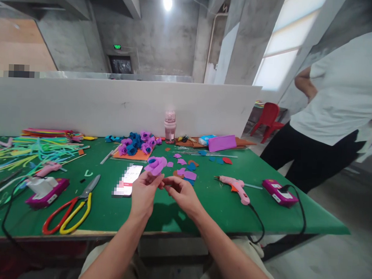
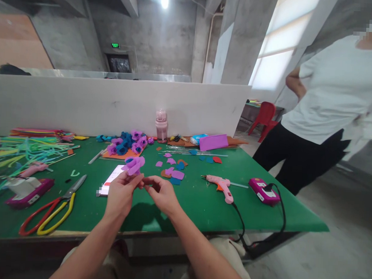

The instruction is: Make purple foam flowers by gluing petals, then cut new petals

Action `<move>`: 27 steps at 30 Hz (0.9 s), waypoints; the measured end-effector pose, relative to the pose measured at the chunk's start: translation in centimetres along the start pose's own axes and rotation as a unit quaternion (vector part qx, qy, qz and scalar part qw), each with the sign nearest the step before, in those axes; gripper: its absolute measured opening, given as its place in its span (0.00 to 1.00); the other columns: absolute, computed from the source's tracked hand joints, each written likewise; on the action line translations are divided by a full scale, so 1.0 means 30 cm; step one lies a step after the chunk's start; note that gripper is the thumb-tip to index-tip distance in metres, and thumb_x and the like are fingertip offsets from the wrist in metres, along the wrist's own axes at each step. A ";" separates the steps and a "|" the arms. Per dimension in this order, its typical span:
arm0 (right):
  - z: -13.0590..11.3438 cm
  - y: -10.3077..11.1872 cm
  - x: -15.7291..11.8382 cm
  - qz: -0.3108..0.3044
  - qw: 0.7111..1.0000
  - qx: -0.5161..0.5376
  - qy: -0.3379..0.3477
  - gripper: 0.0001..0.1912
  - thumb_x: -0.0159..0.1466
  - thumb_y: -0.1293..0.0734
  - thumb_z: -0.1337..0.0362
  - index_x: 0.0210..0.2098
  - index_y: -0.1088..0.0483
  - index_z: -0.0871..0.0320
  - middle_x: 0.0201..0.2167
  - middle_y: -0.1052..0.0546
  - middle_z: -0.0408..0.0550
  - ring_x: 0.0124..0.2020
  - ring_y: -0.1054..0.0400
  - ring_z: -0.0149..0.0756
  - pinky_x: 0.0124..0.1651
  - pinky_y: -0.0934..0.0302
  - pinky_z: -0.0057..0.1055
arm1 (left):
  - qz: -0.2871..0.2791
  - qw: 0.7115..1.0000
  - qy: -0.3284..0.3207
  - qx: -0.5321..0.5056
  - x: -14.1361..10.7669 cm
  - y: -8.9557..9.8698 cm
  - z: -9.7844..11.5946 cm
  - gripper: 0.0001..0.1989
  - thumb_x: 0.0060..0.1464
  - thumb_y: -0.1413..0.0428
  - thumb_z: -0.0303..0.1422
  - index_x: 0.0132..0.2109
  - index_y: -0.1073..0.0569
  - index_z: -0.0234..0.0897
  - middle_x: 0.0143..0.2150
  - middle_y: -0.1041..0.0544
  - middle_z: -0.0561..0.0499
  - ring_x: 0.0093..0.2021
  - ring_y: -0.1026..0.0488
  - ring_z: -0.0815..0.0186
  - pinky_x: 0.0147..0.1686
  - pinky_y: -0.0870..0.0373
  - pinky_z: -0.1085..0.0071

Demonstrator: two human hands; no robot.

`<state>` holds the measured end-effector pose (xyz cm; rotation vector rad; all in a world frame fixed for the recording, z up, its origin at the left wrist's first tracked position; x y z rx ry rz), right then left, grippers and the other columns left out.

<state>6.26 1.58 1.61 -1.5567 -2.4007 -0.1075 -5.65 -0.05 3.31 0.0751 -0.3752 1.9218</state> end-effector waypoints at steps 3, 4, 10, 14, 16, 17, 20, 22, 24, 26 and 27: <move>0.041 -0.002 0.000 0.050 0.998 0.014 -0.038 0.07 0.52 0.30 0.62 0.31 0.28 0.56 0.23 0.26 0.41 0.22 0.36 0.29 0.25 0.44 0.25 | 0.017 1.000 -0.001 0.014 0.010 0.001 -0.014 0.08 0.41 0.37 0.32 0.28 0.29 0.34 0.23 0.29 0.56 0.24 0.33 0.72 0.26 0.36 0.76; 0.052 0.002 0.001 0.072 0.996 0.014 -0.051 0.07 0.51 0.30 0.62 0.28 0.29 0.56 0.20 0.27 0.40 0.19 0.39 0.27 0.22 0.46 0.25 | 0.012 1.000 -0.001 0.019 0.012 0.001 -0.020 0.08 0.41 0.37 0.32 0.29 0.29 0.34 0.24 0.28 0.55 0.25 0.32 0.72 0.27 0.36 0.76; 0.076 0.047 0.010 0.133 0.983 0.086 -0.097 0.12 0.48 0.27 0.57 0.24 0.28 0.59 0.17 0.31 0.39 0.16 0.44 0.22 0.18 0.54 0.22 | -0.073 0.996 0.027 0.040 0.009 0.005 -0.062 0.19 0.47 0.40 0.39 0.45 0.30 0.36 0.40 0.24 0.47 0.35 0.28 0.67 0.32 0.34 0.74; 0.089 0.052 0.011 0.137 0.971 0.145 -0.130 0.15 0.44 0.25 0.56 0.24 0.28 0.60 0.21 0.28 0.40 0.16 0.45 0.21 0.18 0.56 0.21 | -0.090 0.991 0.050 0.081 0.004 0.026 -0.086 0.18 0.52 0.46 0.44 0.42 0.28 0.34 0.39 0.24 0.46 0.35 0.29 0.66 0.32 0.34 0.73; 0.092 0.043 0.008 0.125 0.973 0.142 -0.134 0.15 0.45 0.25 0.56 0.25 0.27 0.61 0.21 0.28 0.41 0.16 0.45 0.21 0.18 0.55 0.21 | -0.099 0.989 0.042 0.098 0.001 0.029 -0.087 0.18 0.53 0.47 0.45 0.40 0.27 0.34 0.38 0.24 0.47 0.35 0.29 0.66 0.33 0.34 0.73; 0.092 0.038 0.007 0.119 0.975 0.137 -0.132 0.15 0.46 0.26 0.56 0.26 0.26 0.61 0.21 0.27 0.41 0.16 0.45 0.21 0.19 0.55 0.21 | -0.101 0.989 0.036 0.105 0.000 0.029 -0.086 0.17 0.53 0.47 0.45 0.39 0.26 0.34 0.38 0.24 0.47 0.36 0.29 0.66 0.33 0.34 0.73; 0.084 0.025 0.004 0.103 0.980 0.120 -0.121 0.14 0.48 0.27 0.55 0.27 0.25 0.61 0.23 0.26 0.43 0.17 0.45 0.21 0.20 0.54 0.22 | -0.110 0.987 0.019 0.114 -0.002 0.024 -0.079 0.16 0.53 0.46 0.44 0.38 0.25 0.35 0.36 0.23 0.49 0.35 0.29 0.66 0.34 0.34 0.73; 0.079 0.021 0.002 0.100 0.981 0.113 -0.119 0.14 0.48 0.27 0.55 0.27 0.25 0.61 0.23 0.26 0.43 0.17 0.45 0.21 0.20 0.54 0.22 | -0.112 0.987 0.019 0.117 -0.003 0.020 -0.077 0.16 0.53 0.46 0.43 0.38 0.25 0.35 0.34 0.23 0.50 0.34 0.29 0.66 0.34 0.34 0.73; 0.076 0.020 0.000 0.102 0.981 0.110 -0.120 0.15 0.48 0.27 0.55 0.27 0.25 0.61 0.23 0.25 0.44 0.17 0.45 0.21 0.20 0.53 0.22 | -0.112 0.986 0.019 0.121 -0.004 0.019 -0.076 0.16 0.53 0.46 0.43 0.38 0.24 0.35 0.34 0.23 0.50 0.34 0.29 0.65 0.34 0.34 0.73; 0.075 0.020 -0.002 0.106 0.981 0.109 -0.121 0.15 0.48 0.27 0.55 0.28 0.25 0.61 0.23 0.25 0.44 0.17 0.45 0.21 0.21 0.53 0.23 | -0.111 0.986 0.015 0.123 -0.005 0.019 -0.072 0.16 0.53 0.46 0.43 0.38 0.24 0.35 0.33 0.23 0.50 0.34 0.29 0.65 0.34 0.34 0.73; 0.074 0.019 -0.003 0.106 0.981 0.108 -0.120 0.15 0.48 0.27 0.55 0.27 0.25 0.61 0.23 0.25 0.44 0.18 0.45 0.22 0.21 0.53 0.23 | -0.111 0.986 0.013 0.121 -0.006 0.020 -0.070 0.16 0.53 0.46 0.43 0.38 0.24 0.35 0.33 0.23 0.49 0.34 0.29 0.65 0.35 0.34 0.73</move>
Point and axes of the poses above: each hand's wrist, its own x-axis towards the middle knuckle, its own y-axis out of the back of the hand, z = x × y, the point moved 3 cm from there along x, towards the middle knuckle
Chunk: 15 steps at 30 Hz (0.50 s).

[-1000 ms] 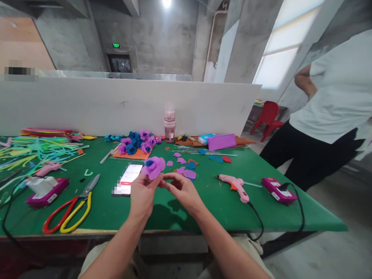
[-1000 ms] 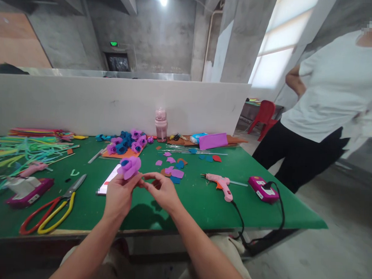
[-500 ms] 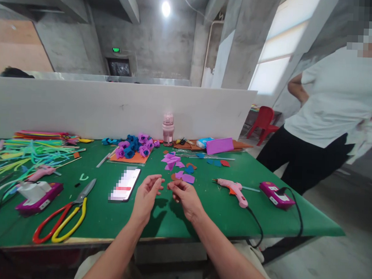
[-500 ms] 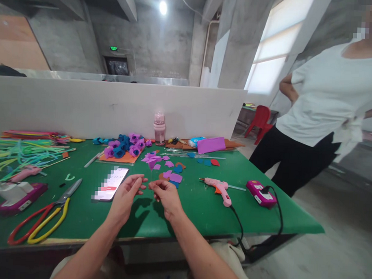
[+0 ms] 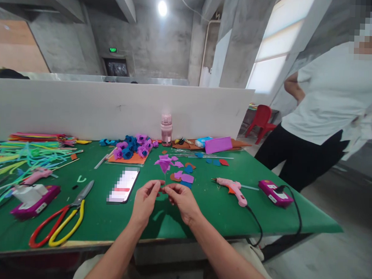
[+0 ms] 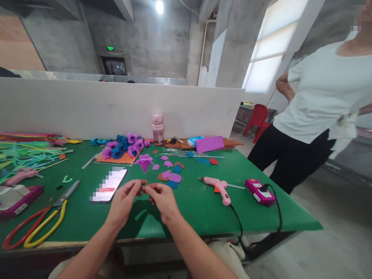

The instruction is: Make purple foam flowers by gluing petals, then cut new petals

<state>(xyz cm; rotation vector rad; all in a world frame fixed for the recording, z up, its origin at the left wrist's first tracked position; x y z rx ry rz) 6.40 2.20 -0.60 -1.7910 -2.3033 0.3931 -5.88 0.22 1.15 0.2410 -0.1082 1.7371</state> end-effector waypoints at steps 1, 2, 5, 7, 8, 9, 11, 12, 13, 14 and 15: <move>0.000 -0.001 -0.002 -0.002 1.000 -0.001 0.002 0.15 0.48 0.27 0.54 0.27 0.25 0.61 0.23 0.25 0.44 0.18 0.45 0.22 0.21 0.53 0.23 | -0.002 1.000 -0.002 -0.005 -0.001 0.001 0.003 0.16 0.53 0.46 0.43 0.39 0.24 0.34 0.33 0.23 0.49 0.34 0.29 0.65 0.35 0.34 0.73; 0.001 -0.003 -0.003 -0.007 1.000 -0.003 0.004 0.15 0.48 0.27 0.54 0.27 0.25 0.61 0.23 0.25 0.44 0.18 0.45 0.22 0.21 0.53 0.23 | -0.005 1.000 -0.003 -0.011 -0.003 0.001 0.005 0.16 0.53 0.46 0.43 0.39 0.24 0.34 0.33 0.24 0.49 0.34 0.29 0.65 0.35 0.34 0.73; 0.001 -0.012 -0.009 -0.025 1.000 -0.011 0.008 0.15 0.49 0.28 0.54 0.26 0.25 0.61 0.22 0.26 0.43 0.18 0.46 0.22 0.22 0.53 0.23 | -0.014 1.000 -0.010 -0.023 -0.006 0.002 0.014 0.15 0.53 0.45 0.42 0.40 0.23 0.35 0.33 0.25 0.51 0.33 0.30 0.67 0.36 0.33 0.73; 0.002 -0.017 -0.011 -0.030 0.999 -0.017 0.009 0.15 0.49 0.28 0.54 0.26 0.25 0.61 0.20 0.28 0.41 0.18 0.46 0.22 0.22 0.53 0.24 | -0.015 0.999 -0.018 -0.023 -0.007 0.003 0.017 0.13 0.52 0.44 0.40 0.38 0.22 0.35 0.33 0.25 0.51 0.33 0.31 0.68 0.35 0.34 0.74; 0.002 -0.019 -0.012 -0.032 0.999 -0.020 0.009 0.15 0.49 0.28 0.54 0.25 0.25 0.61 0.19 0.29 0.41 0.18 0.47 0.22 0.22 0.53 0.24 | -0.014 0.999 -0.020 -0.025 -0.007 0.004 0.017 0.13 0.52 0.44 0.40 0.37 0.22 0.35 0.32 0.25 0.51 0.32 0.31 0.68 0.34 0.35 0.75; 0.002 -0.021 -0.013 -0.034 0.999 -0.022 0.009 0.15 0.49 0.28 0.54 0.25 0.25 0.61 0.19 0.30 0.40 0.18 0.47 0.22 0.22 0.53 0.24 | -0.015 0.999 -0.019 -0.031 -0.006 0.004 0.015 0.12 0.51 0.43 0.40 0.36 0.22 0.35 0.32 0.25 0.52 0.31 0.32 0.69 0.33 0.35 0.75; 0.005 -0.025 -0.015 -0.041 0.999 -0.029 0.010 0.15 0.50 0.29 0.54 0.24 0.25 0.61 0.18 0.31 0.40 0.18 0.47 0.22 0.23 0.53 0.24 | -0.011 0.999 -0.006 -0.052 -0.005 0.005 0.009 0.12 0.50 0.42 0.40 0.35 0.22 0.35 0.30 0.25 0.52 0.28 0.33 0.70 0.31 0.35 0.75; 0.007 -0.028 -0.015 -0.044 0.998 -0.033 0.011 0.15 0.50 0.29 0.54 0.24 0.25 0.61 0.18 0.31 0.40 0.18 0.47 0.23 0.23 0.53 0.24 | -0.007 0.998 0.003 -0.063 -0.004 0.005 0.005 0.12 0.49 0.42 0.40 0.34 0.22 0.35 0.30 0.25 0.52 0.28 0.34 0.71 0.31 0.35 0.75; 0.010 -0.030 -0.017 -0.046 0.998 -0.037 0.012 0.15 0.50 0.29 0.53 0.24 0.26 0.61 0.18 0.31 0.40 0.18 0.47 0.23 0.23 0.53 0.24 | -0.003 0.997 0.011 -0.075 -0.003 0.006 0.001 0.12 0.48 0.41 0.40 0.34 0.22 0.34 0.30 0.24 0.51 0.27 0.34 0.71 0.30 0.35 0.75; 0.013 -0.032 -0.018 -0.047 0.998 -0.041 0.013 0.15 0.50 0.29 0.54 0.24 0.26 0.61 0.18 0.32 0.40 0.18 0.47 0.23 0.23 0.53 0.24 | 0.002 0.996 0.018 -0.086 -0.002 0.006 -0.002 0.12 0.48 0.40 0.39 0.33 0.23 0.34 0.30 0.24 0.51 0.27 0.33 0.71 0.30 0.35 0.75; 0.015 -0.034 -0.019 -0.048 0.998 -0.044 0.014 0.15 0.50 0.29 0.54 0.24 0.26 0.61 0.18 0.32 0.40 0.18 0.48 0.23 0.23 0.54 0.24 | 0.007 0.995 0.024 -0.095 -0.002 0.007 -0.004 0.11 0.47 0.40 0.39 0.33 0.23 0.34 0.30 0.23 0.50 0.27 0.33 0.71 0.30 0.35 0.75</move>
Point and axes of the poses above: each hand's wrist, its own x-axis towards the middle knuckle, its own y-axis out of the back of the hand, z = x × y, the point moved 3 cm from there along x, towards the middle knuckle
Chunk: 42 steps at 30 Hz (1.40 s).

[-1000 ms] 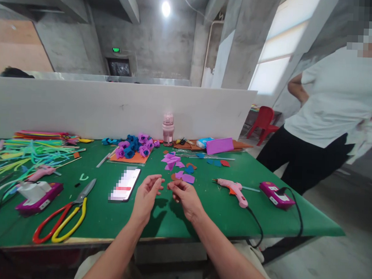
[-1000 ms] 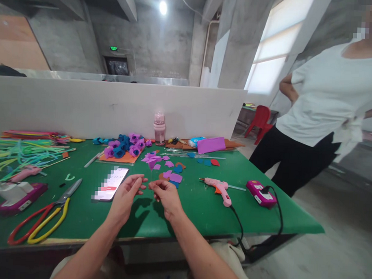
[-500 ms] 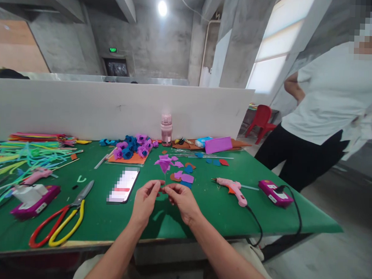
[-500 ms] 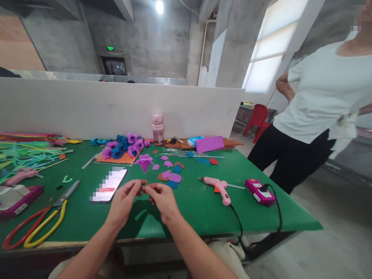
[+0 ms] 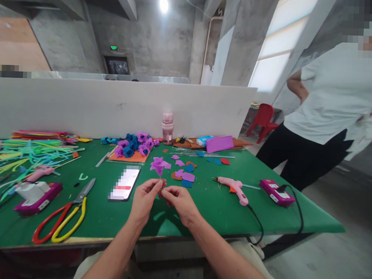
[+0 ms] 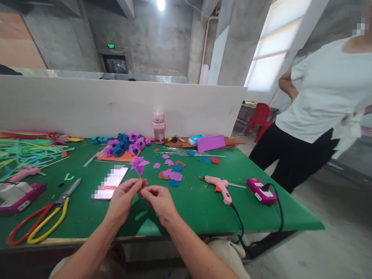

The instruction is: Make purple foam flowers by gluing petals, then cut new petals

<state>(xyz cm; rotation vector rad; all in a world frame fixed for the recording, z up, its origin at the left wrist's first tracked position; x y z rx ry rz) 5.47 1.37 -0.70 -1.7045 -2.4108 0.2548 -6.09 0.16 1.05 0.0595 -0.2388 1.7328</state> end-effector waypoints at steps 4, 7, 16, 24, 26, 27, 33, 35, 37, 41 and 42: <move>-0.001 0.003 0.000 -0.030 0.999 -0.011 -0.017 0.15 0.50 0.29 0.54 0.25 0.26 0.61 0.21 0.30 0.42 0.19 0.47 0.23 0.23 0.53 0.25 | 0.009 1.000 0.005 -0.003 0.001 0.004 0.004 0.10 0.45 0.38 0.38 0.29 0.24 0.34 0.28 0.23 0.51 0.27 0.32 0.70 0.28 0.35 0.75; -0.026 0.031 0.011 -0.047 0.998 -0.038 -0.007 0.15 0.50 0.29 0.54 0.27 0.28 0.60 0.21 0.31 0.40 0.20 0.45 0.24 0.24 0.51 0.25 | 0.021 1.000 -0.016 -0.002 0.000 0.013 0.019 0.09 0.45 0.39 0.37 0.28 0.24 0.34 0.27 0.24 0.51 0.29 0.31 0.69 0.31 0.34 0.75; -0.099 0.063 0.008 0.010 0.989 -0.074 0.125 0.13 0.54 0.30 0.56 0.37 0.27 0.55 0.29 0.30 0.43 0.27 0.40 0.29 0.30 0.44 0.26 | 0.017 0.982 -0.112 0.149 -0.030 0.007 0.069 0.07 0.50 0.43 0.36 0.32 0.24 0.37 0.23 0.27 0.54 0.23 0.33 0.69 0.25 0.36 0.74; -0.112 0.039 -0.010 0.017 0.974 -0.116 0.195 0.16 0.52 0.29 0.57 0.39 0.28 0.54 0.31 0.29 0.46 0.34 0.35 0.38 0.36 0.39 0.31 | -0.007 0.935 -0.234 0.268 -0.047 -0.005 0.073 0.07 0.52 0.46 0.32 0.34 0.22 0.41 0.30 0.25 0.49 0.34 0.30 0.62 0.37 0.35 0.70; -0.108 0.043 -0.008 0.025 0.974 -0.117 0.194 0.15 0.52 0.29 0.58 0.38 0.27 0.54 0.31 0.28 0.46 0.34 0.35 0.38 0.36 0.39 0.31 | -0.018 0.931 -0.234 0.278 -0.044 -0.005 0.071 0.08 0.53 0.47 0.32 0.34 0.23 0.40 0.30 0.25 0.48 0.34 0.30 0.62 0.37 0.35 0.71; -0.104 0.044 -0.006 0.026 0.974 -0.116 0.193 0.14 0.52 0.29 0.58 0.37 0.27 0.54 0.31 0.28 0.46 0.34 0.35 0.38 0.36 0.40 0.31 | -0.024 0.927 -0.237 0.289 -0.044 -0.005 0.071 0.08 0.53 0.47 0.32 0.34 0.23 0.40 0.31 0.25 0.48 0.34 0.30 0.62 0.37 0.35 0.71; -0.087 0.044 0.006 0.020 0.978 -0.079 0.193 0.09 0.53 0.29 0.59 0.32 0.27 0.55 0.32 0.28 0.45 0.34 0.35 0.37 0.39 0.40 0.31 | -0.025 0.934 -0.219 0.283 -0.043 -0.006 0.068 0.08 0.53 0.48 0.31 0.37 0.24 0.39 0.31 0.25 0.49 0.31 0.30 0.65 0.34 0.35 0.72; -0.093 0.045 0.007 0.010 0.980 -0.059 0.190 0.09 0.52 0.29 0.58 0.31 0.27 0.55 0.33 0.29 0.45 0.36 0.35 0.37 0.40 0.40 0.32 | -0.045 0.959 -0.155 0.233 -0.040 -0.010 0.060 0.08 0.52 0.46 0.33 0.38 0.24 0.38 0.26 0.27 0.52 0.25 0.32 0.67 0.28 0.35 0.73; -0.103 0.046 0.006 -0.008 0.984 -0.042 0.170 0.10 0.52 0.28 0.56 0.31 0.26 0.55 0.35 0.28 0.46 0.38 0.35 0.37 0.41 0.39 0.32 | -0.082 0.981 -0.079 0.158 -0.038 -0.018 0.053 0.09 0.52 0.45 0.36 0.38 0.25 0.36 0.20 0.30 0.55 0.20 0.35 0.70 0.23 0.38 0.74; -0.119 0.047 0.001 -0.036 0.992 -0.031 0.118 0.13 0.52 0.29 0.53 0.33 0.25 0.54 0.28 0.30 0.44 0.28 0.36 0.32 0.34 0.40 0.29 | -0.133 0.991 0.025 0.013 -0.041 -0.034 0.050 0.13 0.50 0.42 0.39 0.40 0.27 0.35 0.21 0.30 0.55 0.17 0.37 0.74 0.15 0.43 0.78; -0.121 0.045 0.000 -0.040 0.992 -0.030 0.113 0.14 0.52 0.29 0.53 0.34 0.25 0.53 0.26 0.31 0.43 0.26 0.38 0.31 0.32 0.41 0.29 | -0.135 0.990 0.038 -0.009 -0.042 -0.036 0.051 0.14 0.49 0.41 0.39 0.40 0.27 0.35 0.23 0.28 0.54 0.17 0.36 0.74 0.14 0.43 0.78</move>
Point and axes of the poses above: each hand's wrist, its own x-axis towards the middle knuckle, its own y-axis out of the back of the hand, z = x × y, the point moved 3 cm from there along x, towards the middle knuckle
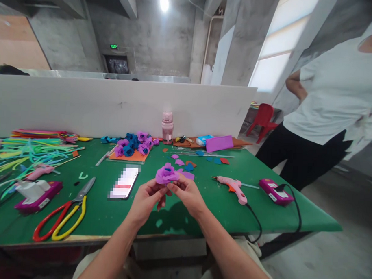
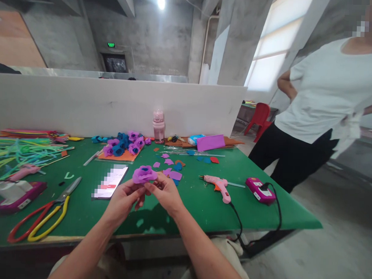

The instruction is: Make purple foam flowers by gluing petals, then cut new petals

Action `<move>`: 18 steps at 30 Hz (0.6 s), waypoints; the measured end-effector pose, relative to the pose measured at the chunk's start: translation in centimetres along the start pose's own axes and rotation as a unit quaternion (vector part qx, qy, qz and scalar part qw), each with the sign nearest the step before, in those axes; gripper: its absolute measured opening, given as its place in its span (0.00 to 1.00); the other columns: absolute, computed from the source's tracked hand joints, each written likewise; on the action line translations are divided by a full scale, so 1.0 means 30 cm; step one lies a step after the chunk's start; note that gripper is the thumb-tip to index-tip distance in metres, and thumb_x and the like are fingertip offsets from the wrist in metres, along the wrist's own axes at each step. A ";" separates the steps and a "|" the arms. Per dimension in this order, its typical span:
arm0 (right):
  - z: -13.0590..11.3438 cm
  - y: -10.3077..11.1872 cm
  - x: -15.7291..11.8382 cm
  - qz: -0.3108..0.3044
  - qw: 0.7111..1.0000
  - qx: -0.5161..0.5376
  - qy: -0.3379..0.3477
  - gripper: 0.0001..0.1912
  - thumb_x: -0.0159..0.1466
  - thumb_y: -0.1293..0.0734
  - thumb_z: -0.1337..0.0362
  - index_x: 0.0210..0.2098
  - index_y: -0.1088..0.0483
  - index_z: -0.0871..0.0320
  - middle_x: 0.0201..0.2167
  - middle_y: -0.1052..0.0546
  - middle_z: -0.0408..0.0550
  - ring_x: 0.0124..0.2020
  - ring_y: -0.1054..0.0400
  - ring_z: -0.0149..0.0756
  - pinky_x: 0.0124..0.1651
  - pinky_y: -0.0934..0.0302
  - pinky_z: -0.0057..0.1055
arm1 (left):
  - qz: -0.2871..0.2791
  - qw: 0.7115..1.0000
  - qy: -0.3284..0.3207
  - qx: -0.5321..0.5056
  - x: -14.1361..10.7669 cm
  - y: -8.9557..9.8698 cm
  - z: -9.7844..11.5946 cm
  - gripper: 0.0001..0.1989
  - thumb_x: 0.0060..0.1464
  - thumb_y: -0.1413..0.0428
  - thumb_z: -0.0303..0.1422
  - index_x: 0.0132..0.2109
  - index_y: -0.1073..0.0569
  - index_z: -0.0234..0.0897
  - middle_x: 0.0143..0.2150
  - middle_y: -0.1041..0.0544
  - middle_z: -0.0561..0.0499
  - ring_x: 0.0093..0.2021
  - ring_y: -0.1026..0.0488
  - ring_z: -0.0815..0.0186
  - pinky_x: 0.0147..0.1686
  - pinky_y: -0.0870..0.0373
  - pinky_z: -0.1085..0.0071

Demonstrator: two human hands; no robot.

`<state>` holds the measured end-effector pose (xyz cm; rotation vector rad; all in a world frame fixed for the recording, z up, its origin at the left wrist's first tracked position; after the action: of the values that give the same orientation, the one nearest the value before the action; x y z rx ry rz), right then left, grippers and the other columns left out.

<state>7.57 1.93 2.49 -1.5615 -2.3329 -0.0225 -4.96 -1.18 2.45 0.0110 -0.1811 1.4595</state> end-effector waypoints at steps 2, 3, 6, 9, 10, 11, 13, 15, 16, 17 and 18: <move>0.000 -0.008 -0.001 -0.007 1.000 0.003 -0.002 0.14 0.53 0.30 0.54 0.36 0.26 0.54 0.23 0.32 0.41 0.24 0.38 0.30 0.30 0.42 0.29 | 0.004 0.999 0.012 -0.030 0.000 -0.001 0.000 0.14 0.48 0.40 0.39 0.40 0.28 0.35 0.25 0.27 0.54 0.17 0.35 0.74 0.13 0.41 0.79; 0.002 -0.011 0.000 0.000 1.000 0.003 -0.001 0.14 0.53 0.30 0.54 0.36 0.26 0.54 0.23 0.31 0.41 0.25 0.38 0.30 0.31 0.42 0.28 | 0.008 0.999 0.015 -0.043 0.001 0.001 0.000 0.14 0.48 0.40 0.39 0.40 0.29 0.35 0.25 0.27 0.54 0.16 0.35 0.74 0.13 0.41 0.79; 0.010 -0.005 0.001 0.068 0.998 -0.017 0.002 0.12 0.54 0.30 0.56 0.33 0.27 0.56 0.25 0.29 0.42 0.26 0.38 0.30 0.31 0.42 0.28 | 0.025 0.996 0.034 -0.075 0.005 0.008 -0.003 0.16 0.47 0.39 0.39 0.39 0.31 0.35 0.24 0.26 0.55 0.14 0.36 0.75 0.11 0.42 0.80; -0.008 0.021 -0.002 0.149 0.984 -0.082 0.045 0.10 0.56 0.32 0.57 0.29 0.29 0.57 0.26 0.28 0.44 0.27 0.37 0.31 0.32 0.42 0.28 | 0.019 0.993 0.058 -0.098 0.011 0.015 -0.007 0.16 0.46 0.39 0.39 0.40 0.33 0.36 0.24 0.25 0.55 0.12 0.38 0.77 0.09 0.45 0.82; -0.023 0.031 -0.005 0.165 0.976 -0.118 0.073 0.09 0.57 0.33 0.57 0.29 0.29 0.57 0.27 0.28 0.44 0.27 0.37 0.31 0.32 0.42 0.28 | 0.011 0.993 0.066 -0.102 0.012 0.016 -0.009 0.16 0.46 0.39 0.38 0.40 0.33 0.36 0.23 0.25 0.55 0.12 0.39 0.77 0.09 0.46 0.82; -0.042 0.040 -0.008 0.175 0.966 -0.160 0.107 0.08 0.59 0.34 0.58 0.30 0.29 0.57 0.27 0.28 0.44 0.28 0.37 0.31 0.33 0.42 0.28 | 0.003 0.992 0.075 -0.104 0.014 0.017 -0.011 0.16 0.46 0.39 0.38 0.40 0.33 0.35 0.23 0.25 0.55 0.12 0.39 0.77 0.08 0.46 0.83; -0.080 0.053 -0.014 0.170 0.939 -0.241 0.177 0.06 0.60 0.35 0.61 0.32 0.28 0.56 0.31 0.28 0.45 0.30 0.36 0.32 0.35 0.41 0.29 | -0.012 0.990 0.095 -0.106 0.014 0.020 -0.016 0.16 0.46 0.39 0.38 0.40 0.33 0.35 0.23 0.25 0.54 0.11 0.40 0.78 0.08 0.47 0.83; -0.106 0.061 -0.018 0.144 0.917 -0.296 0.224 0.05 0.59 0.33 0.62 0.34 0.27 0.54 0.34 0.29 0.46 0.35 0.35 0.33 0.37 0.40 0.29 | -0.020 0.988 0.114 -0.104 0.014 0.023 -0.020 0.16 0.46 0.39 0.37 0.39 0.33 0.34 0.22 0.25 0.54 0.11 0.41 0.79 0.08 0.48 0.84; -0.113 0.065 -0.019 0.132 0.910 -0.314 0.238 0.05 0.59 0.33 0.62 0.35 0.27 0.54 0.35 0.29 0.47 0.37 0.35 0.34 0.39 0.39 0.30 | -0.023 0.987 0.123 -0.103 0.013 0.023 -0.022 0.16 0.45 0.39 0.37 0.39 0.33 0.34 0.22 0.25 0.54 0.11 0.41 0.79 0.08 0.48 0.84; -0.116 0.068 -0.019 0.121 0.903 -0.330 0.248 0.06 0.58 0.33 0.62 0.36 0.27 0.53 0.35 0.30 0.47 0.38 0.34 0.35 0.40 0.39 0.31 | -0.025 0.986 0.131 -0.102 0.012 0.024 -0.024 0.16 0.45 0.39 0.37 0.39 0.34 0.34 0.22 0.25 0.54 0.10 0.42 0.79 0.08 0.49 0.84; -0.116 0.070 -0.020 0.111 0.895 -0.348 0.256 0.06 0.58 0.32 0.62 0.37 0.27 0.52 0.36 0.30 0.47 0.39 0.35 0.36 0.42 0.39 0.32 | -0.027 0.985 0.138 -0.102 0.012 0.024 -0.026 0.16 0.45 0.38 0.37 0.39 0.34 0.34 0.22 0.25 0.54 0.10 0.42 0.79 0.07 0.50 0.84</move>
<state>10.59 1.55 5.27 -1.8127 -1.7844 -1.1779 -5.54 -0.65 1.66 -0.3497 -0.1023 1.3659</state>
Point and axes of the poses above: each hand's wrist, its own x-axis towards the middle knuckle, its own y-axis out of the back of the hand, z = x × y, the point moved 3 cm from there along x, towards the middle knuckle
